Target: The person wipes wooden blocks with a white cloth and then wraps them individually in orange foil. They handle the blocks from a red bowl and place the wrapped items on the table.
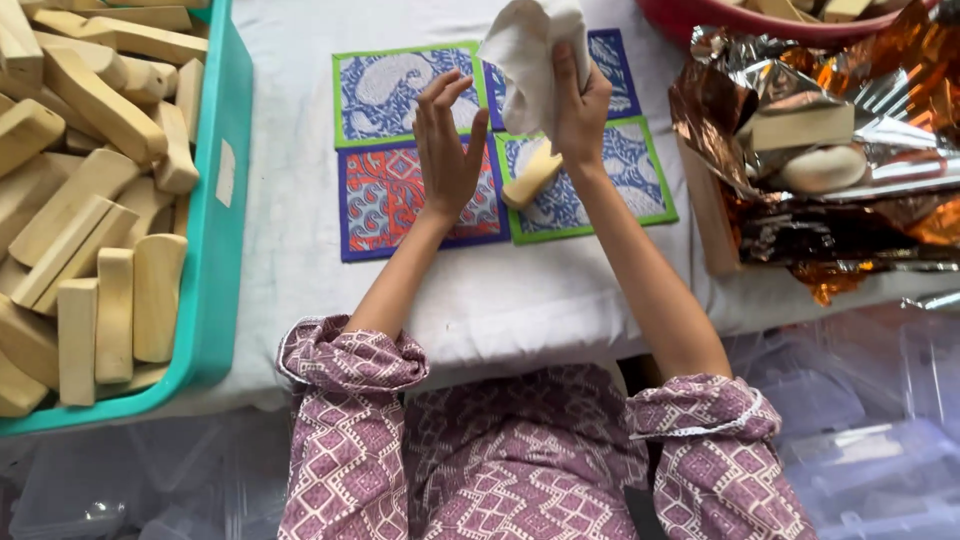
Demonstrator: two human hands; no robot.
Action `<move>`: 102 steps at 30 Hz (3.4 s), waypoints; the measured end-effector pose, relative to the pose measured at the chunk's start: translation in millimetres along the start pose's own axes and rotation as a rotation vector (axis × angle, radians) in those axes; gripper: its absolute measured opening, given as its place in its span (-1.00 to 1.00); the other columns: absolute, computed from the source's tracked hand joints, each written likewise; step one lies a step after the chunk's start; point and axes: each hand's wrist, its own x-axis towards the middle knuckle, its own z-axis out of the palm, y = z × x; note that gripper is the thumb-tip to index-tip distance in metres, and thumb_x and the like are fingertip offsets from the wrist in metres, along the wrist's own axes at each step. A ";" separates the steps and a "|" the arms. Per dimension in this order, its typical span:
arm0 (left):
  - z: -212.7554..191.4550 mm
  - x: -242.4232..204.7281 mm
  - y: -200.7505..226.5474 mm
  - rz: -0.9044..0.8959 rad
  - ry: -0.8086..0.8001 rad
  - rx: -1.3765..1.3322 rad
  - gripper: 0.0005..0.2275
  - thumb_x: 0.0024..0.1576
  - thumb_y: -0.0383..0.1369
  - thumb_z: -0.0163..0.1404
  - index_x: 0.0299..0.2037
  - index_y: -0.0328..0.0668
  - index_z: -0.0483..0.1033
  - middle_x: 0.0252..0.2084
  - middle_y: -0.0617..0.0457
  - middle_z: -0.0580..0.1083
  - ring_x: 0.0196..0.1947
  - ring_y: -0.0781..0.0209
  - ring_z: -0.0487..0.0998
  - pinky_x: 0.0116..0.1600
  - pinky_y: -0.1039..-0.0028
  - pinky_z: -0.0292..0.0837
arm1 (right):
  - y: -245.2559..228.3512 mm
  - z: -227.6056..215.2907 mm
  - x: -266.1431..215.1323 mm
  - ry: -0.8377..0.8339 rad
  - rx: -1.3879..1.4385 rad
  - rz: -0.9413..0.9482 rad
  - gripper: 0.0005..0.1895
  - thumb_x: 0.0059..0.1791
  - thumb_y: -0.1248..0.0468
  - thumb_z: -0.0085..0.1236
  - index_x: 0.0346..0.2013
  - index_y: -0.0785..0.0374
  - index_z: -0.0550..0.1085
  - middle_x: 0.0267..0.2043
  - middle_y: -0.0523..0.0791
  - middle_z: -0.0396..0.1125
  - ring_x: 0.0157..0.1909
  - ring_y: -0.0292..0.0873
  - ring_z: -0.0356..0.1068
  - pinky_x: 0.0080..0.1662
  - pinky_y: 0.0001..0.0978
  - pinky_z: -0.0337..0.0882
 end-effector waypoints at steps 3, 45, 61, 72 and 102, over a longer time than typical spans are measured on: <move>-2.4 5.7 17.1 -0.046 -0.058 -0.096 -0.71 0.42 -0.18 -0.05 0.21 -0.16 0.40 0.22 -0.04 0.38 0.22 0.11 0.47 0.33 0.27 0.42 | -13.3 -16.4 -14.6 -0.052 -0.015 -0.009 -0.47 0.17 -0.12 0.08 -0.16 0.37 0.54 -0.33 -0.17 0.48 -0.33 -0.36 0.43 -0.31 -0.53 0.41; -27.3 2.3 30.6 -0.365 0.020 -0.225 -0.66 0.07 -0.09 0.25 -0.12 -0.16 0.67 -0.22 0.07 0.63 -0.27 0.32 0.69 -0.14 0.51 0.61 | 0.0 -27.6 -23.8 0.043 0.203 0.456 -0.46 0.07 -0.16 0.02 -0.03 0.28 0.48 -0.23 -0.15 0.48 -0.26 -0.29 0.52 -0.20 -0.44 0.59; -14.4 -11.2 73.4 -0.295 -0.467 -0.574 -0.66 0.01 -0.22 0.29 -0.04 -0.13 0.65 -0.05 0.11 0.63 -0.23 0.28 0.73 -0.20 0.52 0.64 | 39.4 -50.8 -18.8 0.150 0.534 0.482 -0.53 0.04 -0.01 0.17 -0.03 0.36 0.44 -0.16 -0.05 0.51 -0.20 -0.16 0.56 -0.13 -0.30 0.63; -14.1 -11.5 57.5 -0.305 -0.021 -0.041 -0.36 -0.02 -0.24 0.39 0.24 -0.03 0.30 0.03 0.05 0.39 0.08 0.09 0.45 0.20 0.24 0.42 | -8.7 2.5 -44.7 -0.199 0.363 0.549 -0.44 0.07 0.06 0.12 0.28 0.19 0.22 -0.12 -0.12 0.43 -0.24 -0.31 0.48 -0.28 -0.46 0.50; -9.9 -3.2 35.4 -0.688 -0.365 -0.946 -0.59 0.16 -0.24 0.23 0.15 -0.24 0.50 0.11 -0.05 0.56 -0.05 0.20 0.69 0.06 0.43 0.66 | 35.2 -39.5 -27.6 0.070 0.302 0.466 -0.60 0.11 0.03 0.13 0.04 0.30 0.44 -0.21 -0.12 0.45 -0.31 -0.28 0.43 -0.33 -0.46 0.47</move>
